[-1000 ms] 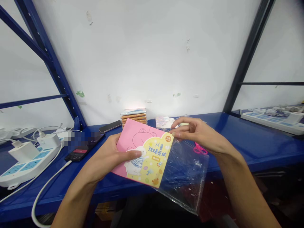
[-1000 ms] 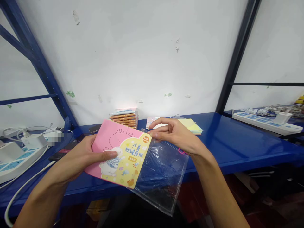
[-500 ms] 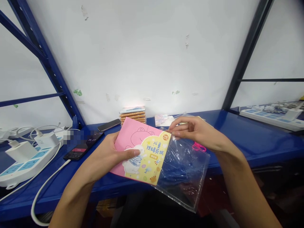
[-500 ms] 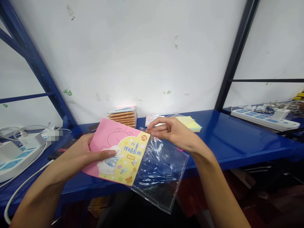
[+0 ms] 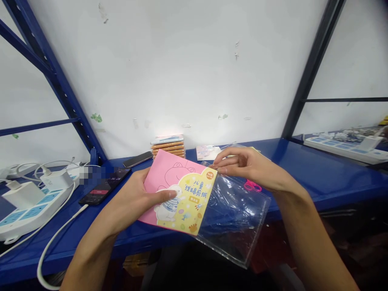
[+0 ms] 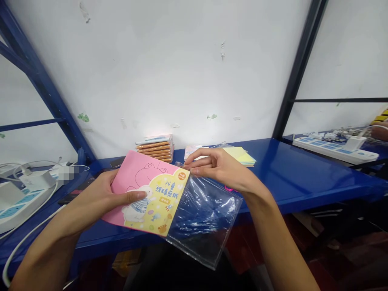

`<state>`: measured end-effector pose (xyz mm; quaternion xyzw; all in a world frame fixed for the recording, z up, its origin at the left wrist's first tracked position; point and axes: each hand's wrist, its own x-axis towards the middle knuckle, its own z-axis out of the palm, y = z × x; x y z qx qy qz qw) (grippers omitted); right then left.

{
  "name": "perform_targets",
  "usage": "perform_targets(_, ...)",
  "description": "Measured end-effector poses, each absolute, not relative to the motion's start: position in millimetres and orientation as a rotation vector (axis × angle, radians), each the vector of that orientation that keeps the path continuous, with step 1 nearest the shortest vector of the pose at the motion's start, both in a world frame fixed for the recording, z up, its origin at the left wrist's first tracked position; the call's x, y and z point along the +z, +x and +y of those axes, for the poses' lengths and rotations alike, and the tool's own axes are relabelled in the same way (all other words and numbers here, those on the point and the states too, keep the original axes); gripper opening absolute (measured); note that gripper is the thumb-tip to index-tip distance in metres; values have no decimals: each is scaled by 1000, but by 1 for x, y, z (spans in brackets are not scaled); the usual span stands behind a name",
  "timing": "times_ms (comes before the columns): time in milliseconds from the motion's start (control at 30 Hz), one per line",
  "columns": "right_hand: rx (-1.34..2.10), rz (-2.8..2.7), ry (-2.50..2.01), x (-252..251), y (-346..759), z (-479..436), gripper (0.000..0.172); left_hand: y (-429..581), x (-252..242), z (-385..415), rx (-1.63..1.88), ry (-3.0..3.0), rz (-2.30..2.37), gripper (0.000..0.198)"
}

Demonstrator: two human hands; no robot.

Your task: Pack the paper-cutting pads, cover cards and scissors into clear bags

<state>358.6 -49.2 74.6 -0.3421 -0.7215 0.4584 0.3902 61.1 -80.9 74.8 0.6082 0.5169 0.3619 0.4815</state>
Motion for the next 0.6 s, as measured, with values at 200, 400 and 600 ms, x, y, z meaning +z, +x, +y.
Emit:
perform_targets(200, 1144, -1822, -906, 72, 358, -47, 21, 61, 72, -82, 944, 1535, 1307, 41)
perform_targets(400, 1046, -1794, -963, 69, 355, -47, 22, 62, 69, -82, 958, 1529, 1266, 42)
perform_targets(600, 978, -1832, -967, 67, 357, -47, 23, 64, 69, -82, 935, 1519, 1251, 43)
